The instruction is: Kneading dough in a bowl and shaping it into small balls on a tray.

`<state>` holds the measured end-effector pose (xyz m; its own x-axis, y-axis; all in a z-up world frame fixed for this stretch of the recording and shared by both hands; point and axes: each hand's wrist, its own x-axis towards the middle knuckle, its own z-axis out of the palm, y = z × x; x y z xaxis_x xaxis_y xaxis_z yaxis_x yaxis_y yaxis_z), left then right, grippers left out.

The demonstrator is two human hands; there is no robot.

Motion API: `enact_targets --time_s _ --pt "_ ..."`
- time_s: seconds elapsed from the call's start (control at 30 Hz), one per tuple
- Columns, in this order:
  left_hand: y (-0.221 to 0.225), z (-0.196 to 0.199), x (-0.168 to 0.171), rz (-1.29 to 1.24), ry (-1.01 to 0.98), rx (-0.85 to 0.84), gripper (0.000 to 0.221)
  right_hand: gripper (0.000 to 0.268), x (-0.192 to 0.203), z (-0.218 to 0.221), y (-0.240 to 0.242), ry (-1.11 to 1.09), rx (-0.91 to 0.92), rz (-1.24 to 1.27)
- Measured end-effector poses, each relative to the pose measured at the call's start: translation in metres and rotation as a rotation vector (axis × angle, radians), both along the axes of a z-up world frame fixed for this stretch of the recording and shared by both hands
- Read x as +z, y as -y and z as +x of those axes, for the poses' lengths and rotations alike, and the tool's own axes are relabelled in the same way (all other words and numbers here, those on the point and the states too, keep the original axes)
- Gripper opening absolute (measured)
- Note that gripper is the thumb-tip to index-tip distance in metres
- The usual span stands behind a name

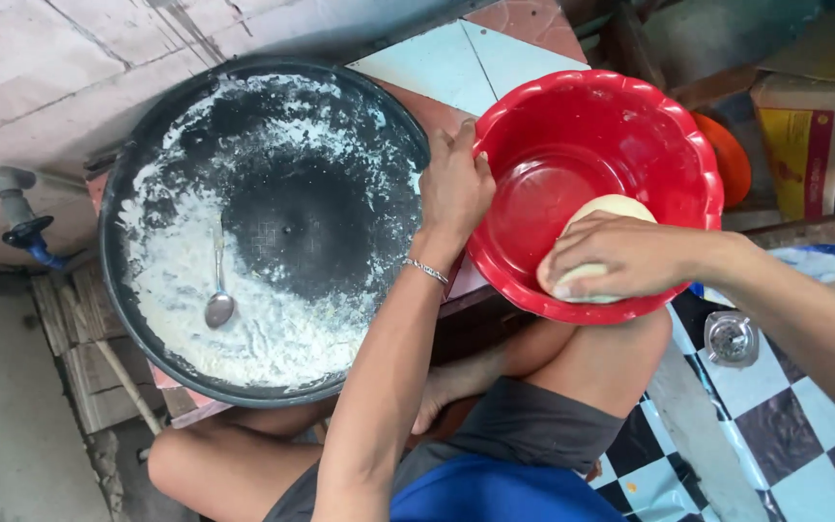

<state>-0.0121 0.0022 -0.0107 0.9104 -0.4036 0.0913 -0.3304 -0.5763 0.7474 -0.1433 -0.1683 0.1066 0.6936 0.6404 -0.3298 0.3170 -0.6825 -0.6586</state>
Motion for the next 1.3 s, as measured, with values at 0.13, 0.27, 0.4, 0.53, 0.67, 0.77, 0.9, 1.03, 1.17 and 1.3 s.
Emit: enact_targets --time_s 0.13,0.27,0.4,0.53,0.67,0.77,0.9,1.03,1.17,1.3 --pt "0.003 -0.009 0.009 -0.050 -0.091 0.015 0.045 0.039 -0.069 -0.007 0.007 0.368 -0.116 -0.115" --pt "0.003 -0.014 0.002 -0.041 -0.082 0.040 0.045 0.037 -0.136 0.025 0.003 0.836 0.096 -0.290" --pt "-0.006 -0.014 -0.025 0.054 -0.155 0.114 0.048 0.056 -0.095 0.068 -0.028 0.205 -0.185 -0.292" --pt "-0.022 -0.050 -0.006 -0.020 -0.209 0.217 0.044 0.056 -0.054 0.081 0.015 -0.023 -0.816 0.078" --pt "-0.019 -0.098 -0.006 -0.508 -0.189 0.410 0.054 0.057 -0.120 0.074 0.056 0.075 -0.710 -0.661" --pt "-0.017 -0.131 0.019 -0.642 -0.434 0.479 0.056 0.062 -0.124 0.075 0.018 0.045 -0.759 -0.795" --pt "-0.027 -0.131 -0.002 -0.581 -0.555 0.353 0.038 0.077 -0.128 0.083 0.002 0.107 -0.744 -0.693" --pt "-0.034 -0.051 0.000 -0.346 -0.339 0.290 0.052 0.070 -0.089 0.077 0.012 0.046 -0.575 -0.608" --pt "-0.007 0.005 0.000 -0.030 -0.363 0.133 0.053 0.066 -0.104 0.067 0.029 0.179 -0.594 -0.572" --pt "-0.007 0.004 0.006 -0.048 -0.368 0.148 0.027 0.079 -0.106 0.058 0.019 0.084 -0.724 -0.445"
